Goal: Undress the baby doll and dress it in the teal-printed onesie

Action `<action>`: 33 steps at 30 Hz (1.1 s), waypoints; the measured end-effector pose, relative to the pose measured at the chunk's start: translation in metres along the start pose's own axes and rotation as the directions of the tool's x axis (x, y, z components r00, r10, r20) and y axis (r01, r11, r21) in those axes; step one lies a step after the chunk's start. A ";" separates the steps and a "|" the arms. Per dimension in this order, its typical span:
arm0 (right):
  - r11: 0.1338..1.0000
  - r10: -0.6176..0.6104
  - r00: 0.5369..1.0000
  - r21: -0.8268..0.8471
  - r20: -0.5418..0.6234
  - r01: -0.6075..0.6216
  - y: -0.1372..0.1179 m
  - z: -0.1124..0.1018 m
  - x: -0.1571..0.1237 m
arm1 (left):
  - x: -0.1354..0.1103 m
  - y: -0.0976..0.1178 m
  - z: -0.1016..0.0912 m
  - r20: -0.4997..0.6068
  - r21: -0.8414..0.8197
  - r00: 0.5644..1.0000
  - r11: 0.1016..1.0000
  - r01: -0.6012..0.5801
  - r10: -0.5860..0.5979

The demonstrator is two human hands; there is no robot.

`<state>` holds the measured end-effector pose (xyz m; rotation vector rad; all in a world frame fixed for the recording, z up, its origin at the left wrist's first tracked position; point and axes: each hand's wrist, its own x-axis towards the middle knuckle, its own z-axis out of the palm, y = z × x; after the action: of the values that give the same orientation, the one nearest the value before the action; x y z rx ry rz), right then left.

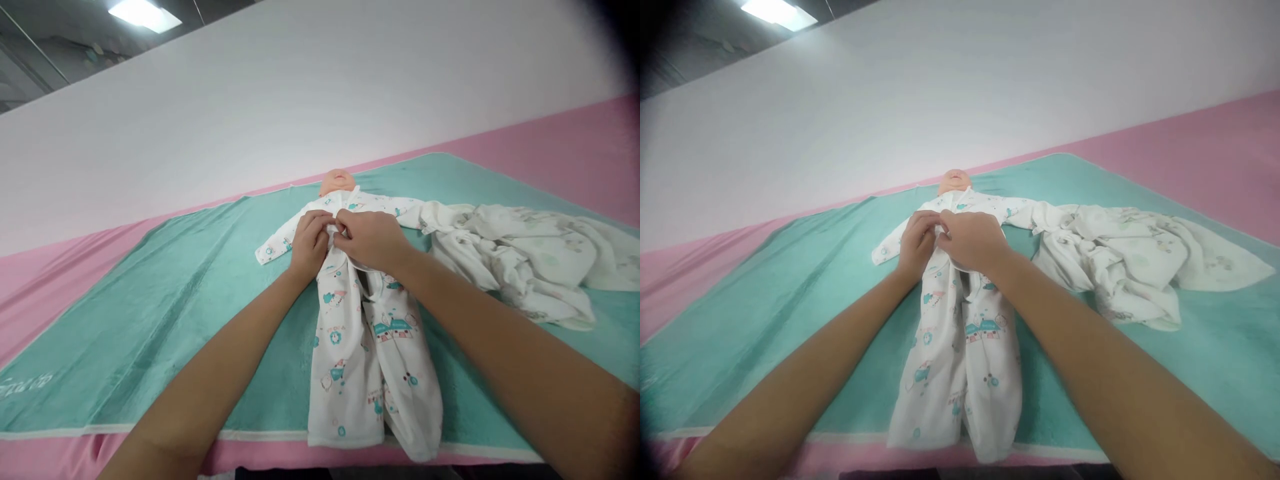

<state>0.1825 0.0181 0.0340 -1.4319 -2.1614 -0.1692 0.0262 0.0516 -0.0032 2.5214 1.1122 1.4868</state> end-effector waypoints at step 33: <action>1.000 0.019 0.999 -0.010 0.034 -0.019 -0.001 -0.002 0.000 | 0.000 0.001 0.000 0.020 0.016 1.000 1.000 0.010 -0.010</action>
<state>0.1824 0.0174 0.0355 -1.4700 -2.1768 -0.1488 0.0269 0.0506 -0.0030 2.5316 1.1373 1.4528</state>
